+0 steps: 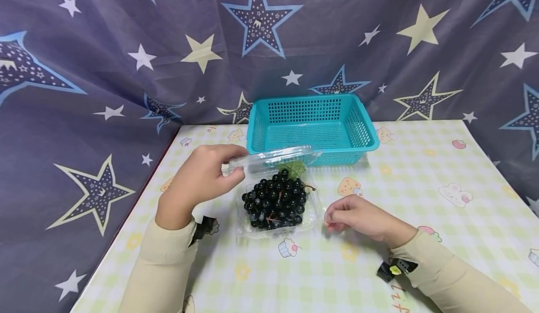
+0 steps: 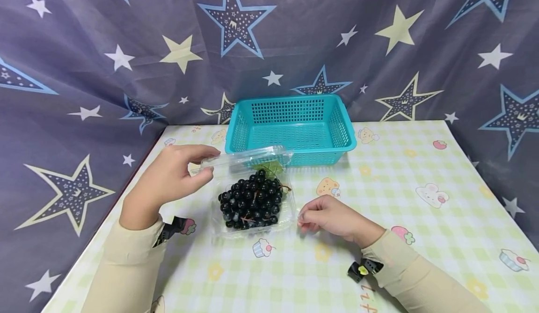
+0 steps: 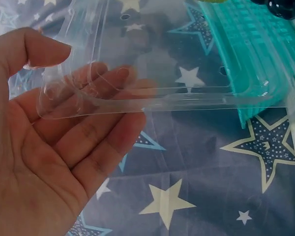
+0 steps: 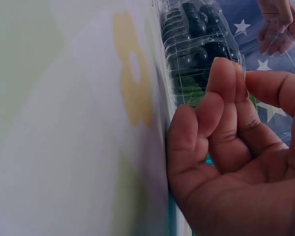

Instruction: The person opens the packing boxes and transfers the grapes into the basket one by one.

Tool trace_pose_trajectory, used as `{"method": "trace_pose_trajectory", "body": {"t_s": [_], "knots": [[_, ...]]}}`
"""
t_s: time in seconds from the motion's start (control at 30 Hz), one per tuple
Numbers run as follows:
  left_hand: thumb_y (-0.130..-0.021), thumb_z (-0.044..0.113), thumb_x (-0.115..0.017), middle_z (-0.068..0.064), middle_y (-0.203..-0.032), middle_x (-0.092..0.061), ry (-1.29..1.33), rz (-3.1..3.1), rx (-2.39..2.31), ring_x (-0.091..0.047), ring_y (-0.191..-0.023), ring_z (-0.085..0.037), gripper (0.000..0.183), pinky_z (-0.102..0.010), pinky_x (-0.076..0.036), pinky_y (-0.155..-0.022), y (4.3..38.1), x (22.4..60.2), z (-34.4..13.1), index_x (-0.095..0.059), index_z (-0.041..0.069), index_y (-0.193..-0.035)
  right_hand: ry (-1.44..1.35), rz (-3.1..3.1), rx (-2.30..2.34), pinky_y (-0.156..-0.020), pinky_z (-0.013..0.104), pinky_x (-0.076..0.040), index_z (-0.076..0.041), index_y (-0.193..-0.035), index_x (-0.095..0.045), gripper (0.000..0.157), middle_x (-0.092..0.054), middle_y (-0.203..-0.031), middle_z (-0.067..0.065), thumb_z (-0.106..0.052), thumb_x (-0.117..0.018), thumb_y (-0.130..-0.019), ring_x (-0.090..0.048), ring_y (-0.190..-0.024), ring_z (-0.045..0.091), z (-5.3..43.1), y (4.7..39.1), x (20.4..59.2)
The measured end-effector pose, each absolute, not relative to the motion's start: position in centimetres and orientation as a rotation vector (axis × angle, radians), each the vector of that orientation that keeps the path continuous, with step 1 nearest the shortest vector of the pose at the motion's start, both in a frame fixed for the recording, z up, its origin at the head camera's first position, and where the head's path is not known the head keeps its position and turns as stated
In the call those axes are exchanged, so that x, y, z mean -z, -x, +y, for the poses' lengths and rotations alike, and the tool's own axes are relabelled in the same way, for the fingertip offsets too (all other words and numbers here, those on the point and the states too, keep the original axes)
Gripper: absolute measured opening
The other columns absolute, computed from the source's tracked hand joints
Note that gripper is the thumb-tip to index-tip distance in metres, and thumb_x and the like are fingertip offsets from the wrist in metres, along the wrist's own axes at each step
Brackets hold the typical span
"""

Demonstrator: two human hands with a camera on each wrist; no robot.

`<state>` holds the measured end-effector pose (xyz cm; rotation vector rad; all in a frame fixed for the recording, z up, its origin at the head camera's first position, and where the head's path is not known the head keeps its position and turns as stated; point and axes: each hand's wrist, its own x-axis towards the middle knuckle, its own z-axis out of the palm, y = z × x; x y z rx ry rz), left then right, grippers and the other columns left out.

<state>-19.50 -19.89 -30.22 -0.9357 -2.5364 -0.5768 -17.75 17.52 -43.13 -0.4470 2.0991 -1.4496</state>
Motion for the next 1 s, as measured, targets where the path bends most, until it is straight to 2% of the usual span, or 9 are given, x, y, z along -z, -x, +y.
{"method": "trace_pose_trajectory", "body": {"t_s": [0.2,0.33,0.57,0.7,1.0], "knots": [[-0.096,0.023,-0.068,-0.001,-0.122,-0.075,0.876,-2.547,0.669,-0.074,-0.106,-0.022,0.029,-0.043,-0.058,-0.094,19.7,30.4,-20.8,-0.075,0.012,-0.122,0.466,2.107,1.458,-0.083,0.036,-0.057,0.006,-0.1,-0.075,0.024,-0.078,-0.093,0.019,-0.013,-0.061,-0.094,-0.074,-0.088,0.026,17.4,17.8,43.1],[-0.099,0.026,-0.07,-0.003,-0.123,-0.075,0.829,-2.54,0.656,-0.073,-0.108,-0.024,0.029,-0.044,-0.058,-0.094,19.7,30.6,-21.1,-0.074,0.011,-0.123,0.47,2.108,1.455,-0.083,0.036,-0.057,0.006,-0.1,-0.075,0.024,-0.078,-0.093,0.018,-0.013,-0.061,-0.094,-0.074,-0.087,0.025,17.3,17.8,43.3],[-0.099,0.031,-0.071,-0.004,-0.112,-0.079,0.735,-2.499,0.599,-0.074,-0.087,-0.02,0.029,-0.043,-0.057,-0.078,19.7,30.6,-21.1,-0.076,0.012,-0.119,0.466,2.097,1.463,-0.083,0.034,-0.057,0.006,-0.101,-0.074,0.025,-0.077,-0.096,0.019,-0.013,-0.06,-0.095,-0.074,-0.088,0.027,17.4,17.5,43.4],[-0.1,0.032,-0.069,-0.005,-0.109,-0.079,0.718,-2.474,0.575,-0.072,-0.078,-0.019,0.028,-0.042,-0.057,-0.074,19.8,30.6,-20.9,-0.077,0.013,-0.118,0.476,2.065,1.491,-0.085,0.036,-0.058,0.009,-0.103,-0.072,0.025,-0.077,-0.096,0.021,-0.012,-0.06,-0.095,-0.073,-0.088,0.028,17.3,17.4,43.1],[-0.1,0.031,-0.068,-0.005,-0.11,-0.079,0.684,-2.441,0.587,-0.075,-0.094,-0.023,0.027,-0.045,-0.058,-0.081,20.0,30.7,-20.2,-0.077,0.012,-0.116,0.453,2.05,1.518,-0.081,0.034,-0.059,0.008,-0.102,-0.071,0.024,-0.076,-0.095,0.021,-0.013,-0.06,-0.096,-0.068,-0.081,0.021,17.3,17.5,43.0]]}}
